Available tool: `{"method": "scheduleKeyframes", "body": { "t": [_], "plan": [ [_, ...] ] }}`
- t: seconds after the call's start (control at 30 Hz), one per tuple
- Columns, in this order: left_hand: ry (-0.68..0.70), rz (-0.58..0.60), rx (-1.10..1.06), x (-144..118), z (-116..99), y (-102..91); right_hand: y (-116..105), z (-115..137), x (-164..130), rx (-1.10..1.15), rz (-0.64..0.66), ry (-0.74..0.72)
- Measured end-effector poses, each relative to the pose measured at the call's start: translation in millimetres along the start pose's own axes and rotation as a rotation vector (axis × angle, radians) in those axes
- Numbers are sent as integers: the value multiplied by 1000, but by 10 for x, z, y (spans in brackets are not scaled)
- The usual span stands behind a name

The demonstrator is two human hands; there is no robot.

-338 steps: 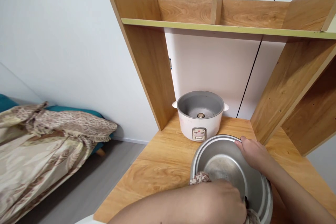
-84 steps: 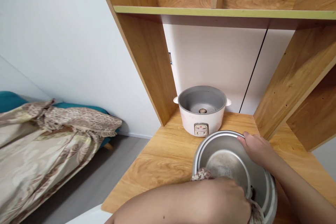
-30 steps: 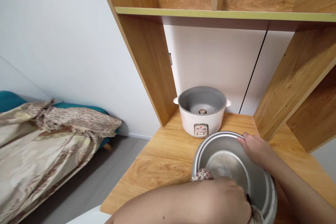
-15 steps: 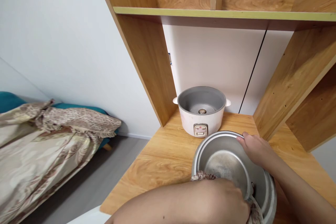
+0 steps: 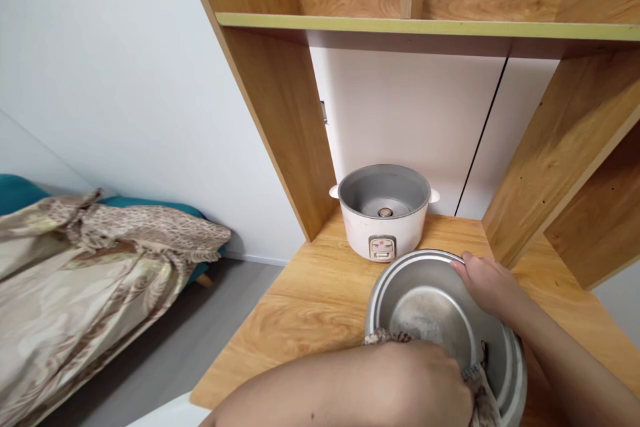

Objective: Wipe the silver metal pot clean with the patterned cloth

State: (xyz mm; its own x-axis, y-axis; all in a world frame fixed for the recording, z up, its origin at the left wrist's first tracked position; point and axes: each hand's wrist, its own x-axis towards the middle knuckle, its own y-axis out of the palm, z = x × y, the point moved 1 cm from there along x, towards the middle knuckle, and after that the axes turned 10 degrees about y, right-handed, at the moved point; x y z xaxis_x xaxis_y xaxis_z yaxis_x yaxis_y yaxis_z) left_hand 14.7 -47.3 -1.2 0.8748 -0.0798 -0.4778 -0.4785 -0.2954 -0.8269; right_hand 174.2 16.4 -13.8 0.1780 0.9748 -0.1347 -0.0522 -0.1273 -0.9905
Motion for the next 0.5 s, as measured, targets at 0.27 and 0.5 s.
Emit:
{"method": "scheduleKeyframes", "body": {
  "t": [0.27,0.5],
  "plan": [
    [54,-142,96,-125,-65,-133,-11,10,-6,0,12,12],
    [31,-137,18,28,18,51,-49,27,-28,-1,13,10]
  ]
}}
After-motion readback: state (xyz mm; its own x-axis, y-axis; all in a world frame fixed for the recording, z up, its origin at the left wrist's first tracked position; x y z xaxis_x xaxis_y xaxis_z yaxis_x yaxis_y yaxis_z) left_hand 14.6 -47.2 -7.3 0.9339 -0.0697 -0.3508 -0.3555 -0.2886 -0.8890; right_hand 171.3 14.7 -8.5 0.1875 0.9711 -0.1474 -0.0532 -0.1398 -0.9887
